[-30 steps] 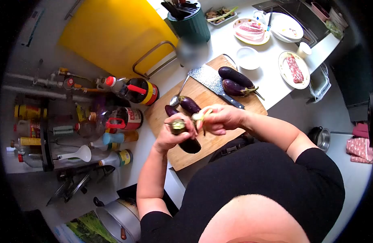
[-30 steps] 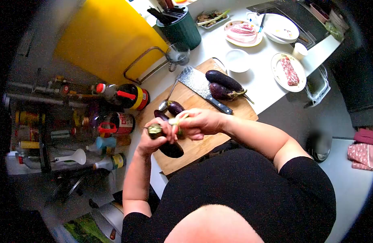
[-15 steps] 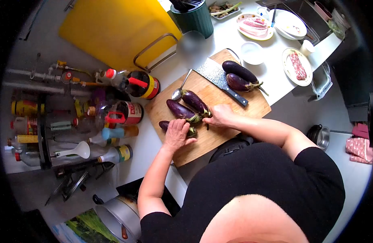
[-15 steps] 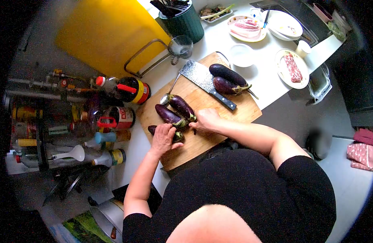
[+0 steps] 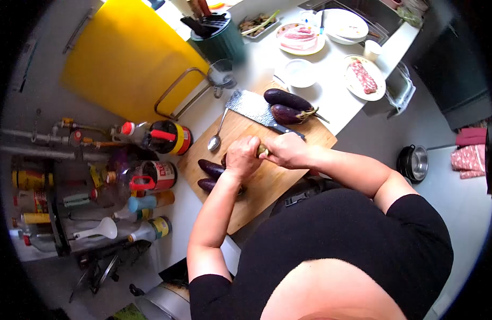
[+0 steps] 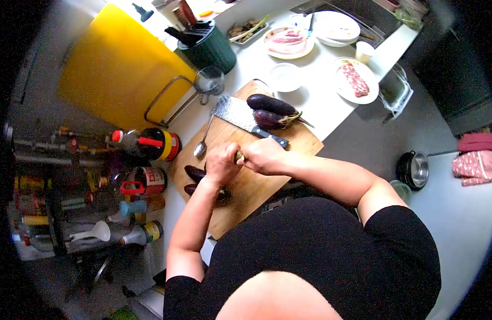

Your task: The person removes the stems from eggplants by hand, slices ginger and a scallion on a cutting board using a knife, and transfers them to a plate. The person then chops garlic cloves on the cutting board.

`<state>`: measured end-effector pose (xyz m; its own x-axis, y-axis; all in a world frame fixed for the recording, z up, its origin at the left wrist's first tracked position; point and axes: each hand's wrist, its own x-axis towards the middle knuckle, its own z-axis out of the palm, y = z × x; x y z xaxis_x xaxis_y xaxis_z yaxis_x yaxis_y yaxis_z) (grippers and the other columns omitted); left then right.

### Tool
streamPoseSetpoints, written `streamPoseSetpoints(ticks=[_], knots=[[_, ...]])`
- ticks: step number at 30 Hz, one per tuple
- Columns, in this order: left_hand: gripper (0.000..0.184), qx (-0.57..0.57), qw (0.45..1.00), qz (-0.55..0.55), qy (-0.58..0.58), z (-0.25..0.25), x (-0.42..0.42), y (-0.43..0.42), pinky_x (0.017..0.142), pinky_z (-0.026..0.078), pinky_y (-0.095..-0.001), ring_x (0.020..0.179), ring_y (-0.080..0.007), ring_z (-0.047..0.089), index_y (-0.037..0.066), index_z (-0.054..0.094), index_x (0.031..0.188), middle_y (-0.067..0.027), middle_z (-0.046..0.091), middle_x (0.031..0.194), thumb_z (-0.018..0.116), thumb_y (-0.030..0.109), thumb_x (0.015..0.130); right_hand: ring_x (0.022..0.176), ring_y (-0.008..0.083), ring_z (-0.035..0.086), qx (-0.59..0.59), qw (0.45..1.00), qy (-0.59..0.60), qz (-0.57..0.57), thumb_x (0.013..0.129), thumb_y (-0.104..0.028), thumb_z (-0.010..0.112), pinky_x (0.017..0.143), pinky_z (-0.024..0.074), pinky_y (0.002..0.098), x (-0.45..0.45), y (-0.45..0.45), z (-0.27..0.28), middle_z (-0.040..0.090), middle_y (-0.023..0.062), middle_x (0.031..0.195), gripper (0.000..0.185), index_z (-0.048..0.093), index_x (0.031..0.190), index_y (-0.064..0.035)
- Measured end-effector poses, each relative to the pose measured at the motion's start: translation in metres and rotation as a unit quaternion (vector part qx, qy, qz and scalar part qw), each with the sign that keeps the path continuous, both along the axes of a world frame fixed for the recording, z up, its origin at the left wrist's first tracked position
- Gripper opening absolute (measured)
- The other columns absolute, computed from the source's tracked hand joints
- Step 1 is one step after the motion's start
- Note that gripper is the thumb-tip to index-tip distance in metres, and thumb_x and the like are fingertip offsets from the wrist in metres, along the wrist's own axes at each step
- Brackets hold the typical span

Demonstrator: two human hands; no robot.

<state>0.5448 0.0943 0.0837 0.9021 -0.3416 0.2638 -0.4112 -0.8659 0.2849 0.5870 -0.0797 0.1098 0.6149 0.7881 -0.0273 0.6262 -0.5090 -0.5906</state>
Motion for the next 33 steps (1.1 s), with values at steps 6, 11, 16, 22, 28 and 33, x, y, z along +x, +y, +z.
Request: streamPoseSetpoints(ticks=[6,11,16,22,28,33], knots=[[0.025,0.018,0.975,-0.212,-0.063,0.044,-0.011,-0.007,0.061,0.049,-0.0352,0.068,-0.0249,0.059,0.007,0.054,0.077,-0.0084,0.058,0.075,0.067,0.022,0.061,0.058,0.0274,0.054,0.127,0.954,0.234,0.14,0.088,-0.037,0.058,0.057,0.0435,0.0391,-0.006,-0.042,0.026,0.055,0.0124,0.061,0.036,0.055,0.078,-0.0036],[0.015,0.062,0.982,-0.143,-0.107,0.042,0.002,-0.004,0.071,0.047,-0.0361,0.078,-0.0255,0.058,0.008,0.055,0.081,-0.0073,0.057,0.079,0.06,0.014,0.067,0.059,0.01,0.05,0.486,0.657,0.576,0.001,0.094,-0.022,0.052,0.05,0.0401,0.0231,0.003,-0.091,0.019,0.053,0.0018,0.063,0.022,0.058,0.098,-0.0014],[0.037,0.224,0.968,-0.114,0.007,-0.015,0.005,0.04,0.083,0.042,-0.0383,0.091,-0.0253,0.055,0.011,0.055,0.087,-0.0074,0.057,0.089,0.077,0.025,0.06,0.054,0.0098,0.054,0.593,0.478,0.505,-0.406,0.092,-0.012,0.052,0.051,0.0496,0.0232,0.03,-0.176,-0.008,0.056,0.0007,0.066,0.017,0.058,0.103,-0.0008],[0.05,0.17,0.979,-0.052,0.099,-0.008,-0.013,0.038,0.092,0.038,-0.0407,0.098,-0.0297,0.053,0.008,0.057,0.096,-0.01,0.056,0.101,0.073,0.044,0.066,0.079,0.0257,0.062,0.633,0.4,0.405,-0.524,0.085,-0.03,0.064,0.069,0.0553,0.0335,0.156,-0.353,-0.038,0.06,0.0158,0.091,0.037,0.052,0.102,0.0007],[0.049,0.104,0.994,-0.006,0.023,-0.009,0.009,-0.006,0.09,0.041,-0.0426,0.105,-0.0316,0.05,0.006,0.054,0.114,-0.0138,0.052,0.116,0.069,0.032,0.075,0.09,0.0167,0.057,0.395,0.687,0.098,-0.601,0.086,-0.023,0.059,0.078,0.0467,0.0296,0.163,-0.324,-0.042,0.058,0.0092,0.107,0.034,0.055,0.111,-0.0009],[0.055,0.091,0.995,-0.04,0.001,-0.008,0.07,-0.087,0.101,0.031,-0.0435,0.118,-0.0295,0.042,0.005,0.051,0.118,-0.0117,0.049,0.124,0.071,0.027,0.072,0.105,0.0276,0.054,0.197,0.949,-0.186,-0.159,0.075,-0.008,0.065,0.093,0.0427,0.0373,0.089,-0.163,-0.041,0.059,0.011,0.106,0.033,0.06,0.107,-0.0082]])
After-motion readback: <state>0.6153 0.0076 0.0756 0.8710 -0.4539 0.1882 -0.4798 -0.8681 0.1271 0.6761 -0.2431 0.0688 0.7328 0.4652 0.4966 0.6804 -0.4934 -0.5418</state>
